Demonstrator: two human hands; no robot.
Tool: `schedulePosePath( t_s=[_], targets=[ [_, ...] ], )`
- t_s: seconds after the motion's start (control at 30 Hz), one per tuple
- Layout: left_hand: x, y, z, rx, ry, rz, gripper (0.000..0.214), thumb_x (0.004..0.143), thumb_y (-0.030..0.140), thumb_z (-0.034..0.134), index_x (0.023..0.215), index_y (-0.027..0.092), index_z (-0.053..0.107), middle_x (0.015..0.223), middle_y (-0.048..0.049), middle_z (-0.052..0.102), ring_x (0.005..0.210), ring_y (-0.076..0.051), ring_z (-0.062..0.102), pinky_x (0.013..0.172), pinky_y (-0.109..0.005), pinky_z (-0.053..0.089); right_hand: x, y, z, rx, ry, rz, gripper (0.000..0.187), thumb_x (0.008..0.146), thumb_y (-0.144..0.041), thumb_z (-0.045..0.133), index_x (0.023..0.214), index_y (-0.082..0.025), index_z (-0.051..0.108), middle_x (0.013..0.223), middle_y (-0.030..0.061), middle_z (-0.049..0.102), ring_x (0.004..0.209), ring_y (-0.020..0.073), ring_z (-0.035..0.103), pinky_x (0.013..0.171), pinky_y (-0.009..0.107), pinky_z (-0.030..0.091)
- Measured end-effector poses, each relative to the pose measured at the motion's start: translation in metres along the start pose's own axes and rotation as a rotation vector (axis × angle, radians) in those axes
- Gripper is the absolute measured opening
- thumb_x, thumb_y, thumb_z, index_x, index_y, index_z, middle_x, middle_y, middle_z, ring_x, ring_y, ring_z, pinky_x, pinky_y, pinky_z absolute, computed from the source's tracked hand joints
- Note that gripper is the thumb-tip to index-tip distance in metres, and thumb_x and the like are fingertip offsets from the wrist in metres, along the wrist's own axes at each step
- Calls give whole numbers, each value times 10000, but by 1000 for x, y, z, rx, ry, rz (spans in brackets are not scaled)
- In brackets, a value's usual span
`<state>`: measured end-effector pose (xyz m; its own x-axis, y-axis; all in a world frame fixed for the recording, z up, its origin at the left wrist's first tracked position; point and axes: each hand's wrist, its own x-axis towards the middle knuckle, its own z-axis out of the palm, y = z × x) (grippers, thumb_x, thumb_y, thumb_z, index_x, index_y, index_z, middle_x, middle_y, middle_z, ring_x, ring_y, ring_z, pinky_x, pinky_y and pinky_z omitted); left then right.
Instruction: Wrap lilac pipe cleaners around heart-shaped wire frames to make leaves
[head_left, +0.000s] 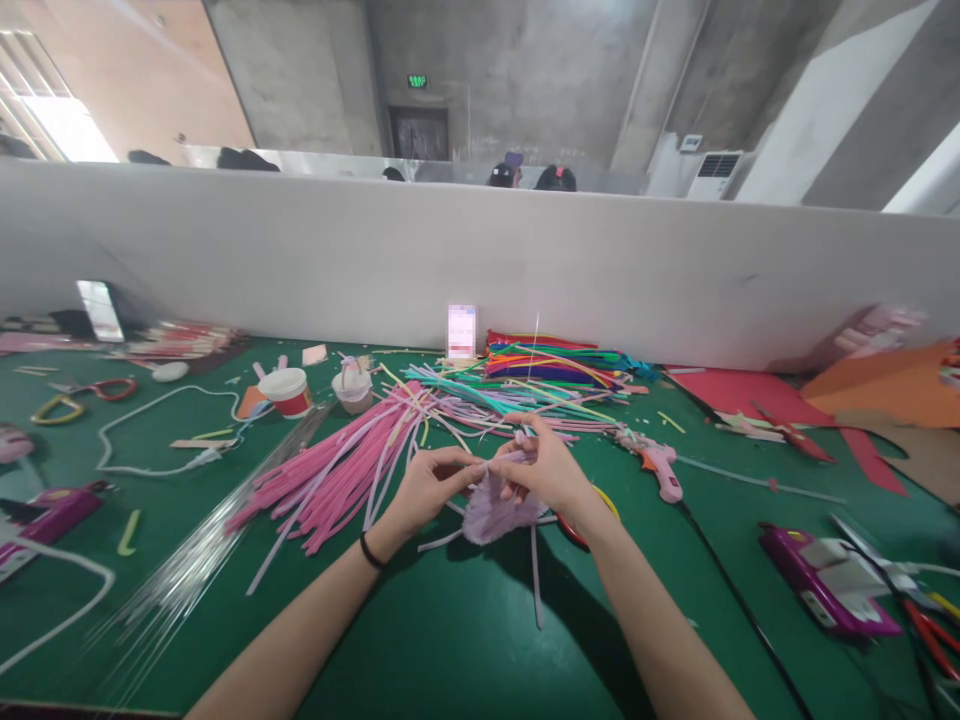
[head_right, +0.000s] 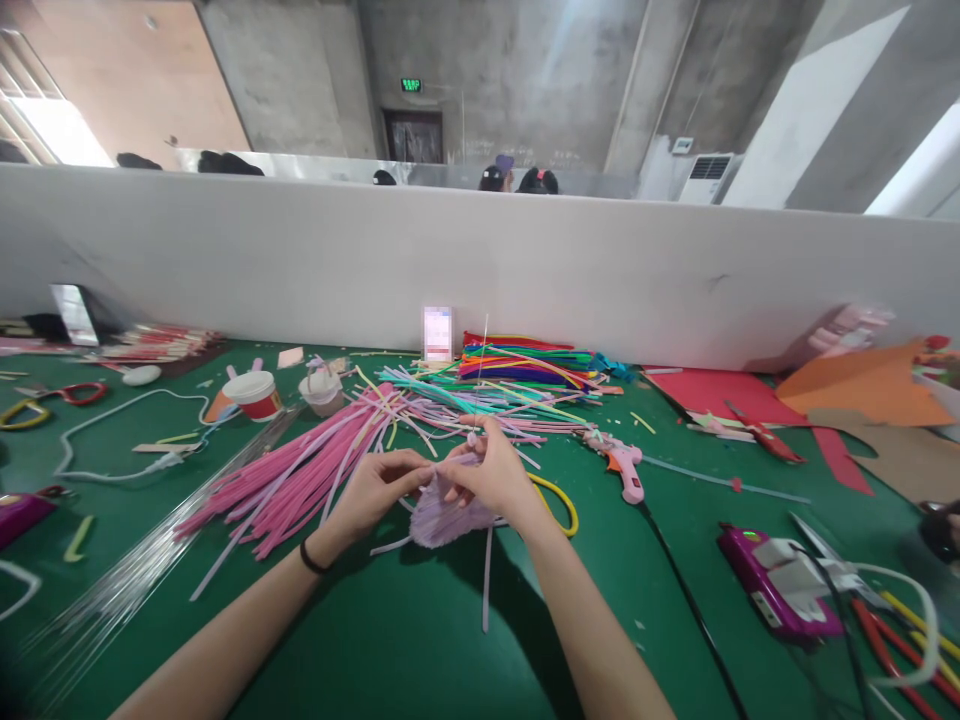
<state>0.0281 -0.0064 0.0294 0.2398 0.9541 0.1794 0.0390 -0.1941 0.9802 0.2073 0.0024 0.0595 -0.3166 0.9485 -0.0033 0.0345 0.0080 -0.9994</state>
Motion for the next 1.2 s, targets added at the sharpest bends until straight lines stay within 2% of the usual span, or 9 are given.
schedulePosePath(
  t_s=[0.63,0.9,1.2],
  targets=[
    [1,-8,-4,40,-30,41,227,743,365,684,770,146,734,747,-74,668,685,-179,614,609,-269,543,-1,4,-2,-54,-14,-16,656,667,-300,713,1213,-229,356,769,-45,616,460,110,607,389,213,490],
    [1,-5,-6,16,-77,16,246,730,384,691,766,145,738,768,-78,666,682,-182,626,592,-266,546,-2,4,-4,-13,-63,-4,717,640,-333,744,1220,-226,337,781,-34,631,509,128,633,445,243,522],
    [1,-9,-7,16,-87,55,186,756,329,679,784,157,744,778,-76,670,682,-175,626,594,-266,534,-2,4,-3,-3,-55,-2,681,648,-281,723,1212,-231,343,779,-41,624,506,127,633,447,244,527]
  ],
)
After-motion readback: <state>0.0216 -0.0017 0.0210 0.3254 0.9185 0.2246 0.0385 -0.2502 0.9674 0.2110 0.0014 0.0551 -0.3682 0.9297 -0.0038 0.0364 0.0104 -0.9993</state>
